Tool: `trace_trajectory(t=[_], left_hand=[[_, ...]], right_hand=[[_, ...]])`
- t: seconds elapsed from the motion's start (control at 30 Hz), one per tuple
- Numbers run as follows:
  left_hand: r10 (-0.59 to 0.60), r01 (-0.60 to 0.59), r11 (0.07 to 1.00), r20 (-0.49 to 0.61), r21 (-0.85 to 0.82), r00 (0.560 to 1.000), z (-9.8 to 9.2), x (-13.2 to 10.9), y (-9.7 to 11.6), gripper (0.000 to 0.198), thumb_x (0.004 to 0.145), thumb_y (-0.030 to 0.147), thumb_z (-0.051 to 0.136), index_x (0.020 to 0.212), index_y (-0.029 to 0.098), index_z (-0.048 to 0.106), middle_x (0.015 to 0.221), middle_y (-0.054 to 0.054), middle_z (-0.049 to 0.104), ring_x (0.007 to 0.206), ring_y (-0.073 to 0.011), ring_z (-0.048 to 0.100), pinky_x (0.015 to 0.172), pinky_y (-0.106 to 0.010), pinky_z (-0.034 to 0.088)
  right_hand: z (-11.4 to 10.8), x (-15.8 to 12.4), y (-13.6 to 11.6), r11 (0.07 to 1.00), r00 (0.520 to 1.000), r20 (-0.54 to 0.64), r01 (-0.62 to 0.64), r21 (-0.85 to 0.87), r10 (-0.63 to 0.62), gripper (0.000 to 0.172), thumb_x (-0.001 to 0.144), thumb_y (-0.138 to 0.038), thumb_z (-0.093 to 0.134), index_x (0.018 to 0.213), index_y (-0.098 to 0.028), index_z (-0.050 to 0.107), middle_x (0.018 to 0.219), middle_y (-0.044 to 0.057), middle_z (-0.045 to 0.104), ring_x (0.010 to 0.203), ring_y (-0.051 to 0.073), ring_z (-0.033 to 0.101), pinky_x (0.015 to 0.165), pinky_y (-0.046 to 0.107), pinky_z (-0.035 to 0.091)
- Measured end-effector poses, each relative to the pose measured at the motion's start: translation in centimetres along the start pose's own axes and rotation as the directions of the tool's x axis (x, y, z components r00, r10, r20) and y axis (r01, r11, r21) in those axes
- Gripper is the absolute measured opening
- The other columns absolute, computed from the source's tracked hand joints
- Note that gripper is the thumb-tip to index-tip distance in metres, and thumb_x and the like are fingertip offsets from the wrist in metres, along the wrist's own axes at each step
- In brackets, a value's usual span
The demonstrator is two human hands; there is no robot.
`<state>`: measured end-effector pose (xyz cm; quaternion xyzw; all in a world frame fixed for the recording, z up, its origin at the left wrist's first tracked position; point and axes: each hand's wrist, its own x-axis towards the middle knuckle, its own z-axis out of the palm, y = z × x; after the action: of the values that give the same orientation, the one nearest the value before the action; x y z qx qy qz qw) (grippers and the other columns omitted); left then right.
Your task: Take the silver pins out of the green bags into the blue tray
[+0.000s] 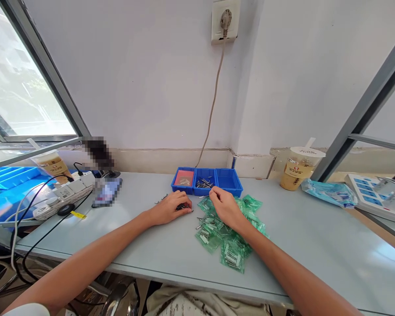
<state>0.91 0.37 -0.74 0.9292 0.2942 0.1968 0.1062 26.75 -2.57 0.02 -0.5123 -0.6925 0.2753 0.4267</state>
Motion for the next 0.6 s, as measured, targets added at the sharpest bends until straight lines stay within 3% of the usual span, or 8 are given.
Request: trace_trajectory(t=[0.1,0.2,0.43,0.6], left_hand=[[0.015,-0.015,0.998,0.002,0.059,1.0,-0.3,-0.3,-0.1,0.036,0.104,0.057,0.053,0.109,0.024,0.067,0.105,-0.005,0.063,0.096,-0.0217,0.056,0.087,-0.036,0.041],[0.044,-0.042,0.986,-0.012,0.16,0.999,-0.7,-0.5,-0.2,0.044,0.097,0.064,0.06,0.112,0.024,0.066,0.11,-0.006,0.062,0.101,-0.0239,0.056,0.092,-0.038,0.04],[0.051,-0.045,0.972,-0.018,0.232,0.999,-1.0,-0.7,-0.6,0.048,0.096,0.068,0.058,0.111,0.022,0.065,0.109,-0.007,0.062,0.101,-0.0251,0.056,0.093,-0.039,0.04],[0.006,-0.004,0.991,-0.011,0.136,1.0,-0.7,-0.5,-1.0,0.039,0.103,0.06,0.053,0.106,0.022,0.063,0.105,-0.006,0.062,0.097,-0.0225,0.057,0.089,-0.036,0.042]], right_hand=[[-0.4,0.2,0.2,0.989,0.998,-0.013,-0.061,0.137,0.064,0.045,0.098,-0.056,0.049,0.067,-0.023,0.048,0.061,-0.003,0.045,0.053,0.013,0.037,0.049,0.027,0.029],[-0.5,0.3,-0.2,0.956,0.993,0.003,-0.115,0.27,0.119,0.046,0.092,-0.064,0.056,0.074,-0.022,0.056,0.065,-0.002,0.052,0.051,0.012,0.038,0.046,0.026,0.028],[-0.6,-0.1,-1.0,0.876,0.975,0.034,-0.211,0.435,0.218,0.026,0.08,-0.045,0.075,0.08,-0.024,0.06,0.059,-0.006,0.049,0.05,0.012,0.04,0.046,0.025,0.029],[-0.9,-0.2,-0.9,0.857,0.986,-0.004,-0.14,0.496,0.164,0.031,0.075,-0.043,0.082,0.072,-0.022,0.059,0.088,0.004,0.07,0.069,0.016,0.057,0.054,0.027,0.043]])
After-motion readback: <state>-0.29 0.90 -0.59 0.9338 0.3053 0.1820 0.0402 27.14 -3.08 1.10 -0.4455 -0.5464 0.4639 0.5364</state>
